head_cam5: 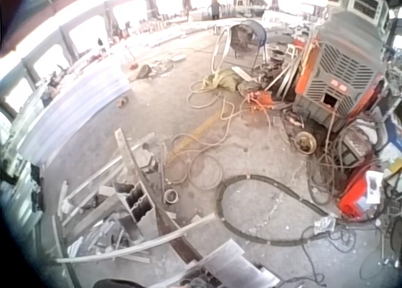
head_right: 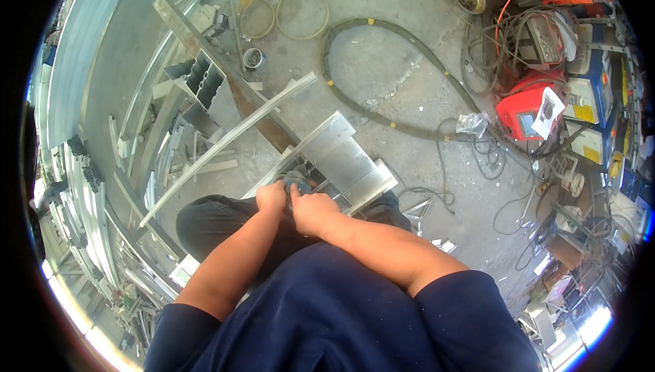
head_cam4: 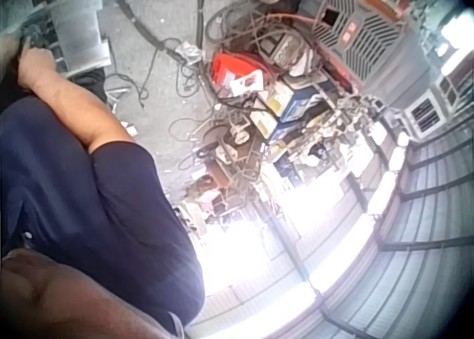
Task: The person uses a handheld power drill to make holes in a long aluminum profile. They position the profile, drill at several points, and reposition the piece to continue drilling along its length.
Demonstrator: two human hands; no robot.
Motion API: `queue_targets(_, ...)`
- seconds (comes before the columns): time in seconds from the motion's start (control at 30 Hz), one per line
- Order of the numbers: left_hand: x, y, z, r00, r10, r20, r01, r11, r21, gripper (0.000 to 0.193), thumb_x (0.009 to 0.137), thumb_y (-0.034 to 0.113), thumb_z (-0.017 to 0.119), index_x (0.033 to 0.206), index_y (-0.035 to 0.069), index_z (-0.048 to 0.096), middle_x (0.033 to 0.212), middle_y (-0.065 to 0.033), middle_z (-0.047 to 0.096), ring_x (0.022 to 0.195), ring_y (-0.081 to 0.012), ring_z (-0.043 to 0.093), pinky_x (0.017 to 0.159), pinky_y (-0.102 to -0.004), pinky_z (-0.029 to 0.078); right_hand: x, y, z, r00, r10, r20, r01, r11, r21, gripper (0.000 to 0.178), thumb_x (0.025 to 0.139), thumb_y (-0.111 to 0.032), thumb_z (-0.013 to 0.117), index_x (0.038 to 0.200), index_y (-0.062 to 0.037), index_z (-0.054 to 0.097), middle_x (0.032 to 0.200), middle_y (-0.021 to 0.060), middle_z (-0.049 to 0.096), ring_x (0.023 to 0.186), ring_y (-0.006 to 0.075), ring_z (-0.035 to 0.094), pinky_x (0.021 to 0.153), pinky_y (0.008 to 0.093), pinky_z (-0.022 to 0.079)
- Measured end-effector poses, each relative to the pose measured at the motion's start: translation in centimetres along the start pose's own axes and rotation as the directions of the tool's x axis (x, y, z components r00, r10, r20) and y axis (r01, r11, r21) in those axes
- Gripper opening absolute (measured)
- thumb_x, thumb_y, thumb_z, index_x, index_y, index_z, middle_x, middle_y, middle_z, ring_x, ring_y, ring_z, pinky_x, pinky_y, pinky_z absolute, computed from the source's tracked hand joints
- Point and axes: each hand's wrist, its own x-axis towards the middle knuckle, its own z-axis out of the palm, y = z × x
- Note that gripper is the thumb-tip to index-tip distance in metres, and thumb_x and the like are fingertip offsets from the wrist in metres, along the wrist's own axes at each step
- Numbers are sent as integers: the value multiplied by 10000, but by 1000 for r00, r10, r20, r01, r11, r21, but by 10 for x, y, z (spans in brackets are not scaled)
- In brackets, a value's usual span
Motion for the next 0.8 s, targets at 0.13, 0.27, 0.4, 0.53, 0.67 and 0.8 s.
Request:
queue_targets(0.13, 3, -3, 2, 1000, -4, -9, 4, 1000, 0, 476, 897, 313, 501, 781, -116, 672, 762, -276, 677, 631, -393, 678, 671, -432, 550, 0, 0, 0, 1000, 1, -6, -1, 1000, 3, 945, 737, -213, 695, 1509, 48, 216, 918, 197, 714, 846, 344, 697, 783, 421, 547)
queue_targets(0.27, 0, 3, 1, 999, -48, -12, 47, 999, -13, 468, 886, 314, 519, 789, -115, 677, 792, -277, 683, 667, -391, 684, 698, -432, 547, 0, 1, -1, 1000, 4, -7, -3, 1000, 1, 926, 740, -208, 682, 1506, 45, 227, 916, 197, 714, 846, 346, 697, 783, 422, 548)
queue_targets(0.4, 4, -2, 6, 999, -6, -48, 7, 1000, 9, 455, 879, 314, 531, 823, -111, 684, 813, -273, 690, 696, -395, 690, 707, -435, 546, 2, 5, 4, 1000, 1, -23, -1, 1000, -1, 916, 752, -227, 677, 1508, 37, 231, 910, 195, 713, 846, 348, 696, 791, 425, 547)
queue_targets(0.53, 3, 2, 5, 999, -37, -22, 38, 999, 14, 457, 883, 316, 523, 849, -111, 685, 828, -271, 693, 720, -401, 692, 719, -437, 546, 0, 5, 2, 1000, 2, -24, -2, 1000, 4, 917, 762, -252, 679, 1510, 29, 230, 905, 198, 711, 845, 350, 694, 795, 428, 546)
queue_targets(0.67, 1, 5, 3, 999, -43, 19, 43, 998, 35, 466, 886, 316, 512, 836, -115, 682, 838, -274, 693, 740, -409, 690, 737, -439, 544, 0, 7, 1, 999, -6, -33, 6, 1000, 6, 919, 764, -266, 686, 1507, 35, 237, 889, 197, 710, 837, 353, 694, 789, 429, 546)
queue_targets(0.8, 3, -1, 8, 1000, -12, -20, 13, 1000, 19, 470, 890, 310, 506, 814, -121, 677, 834, -287, 686, 741, -407, 689, 740, -436, 543, -1, 8, 2, 999, -23, -30, 23, 1000, -2, 918, 767, -278, 688, 1503, 41, 243, 875, 194, 710, 825, 354, 694, 782, 429, 546)
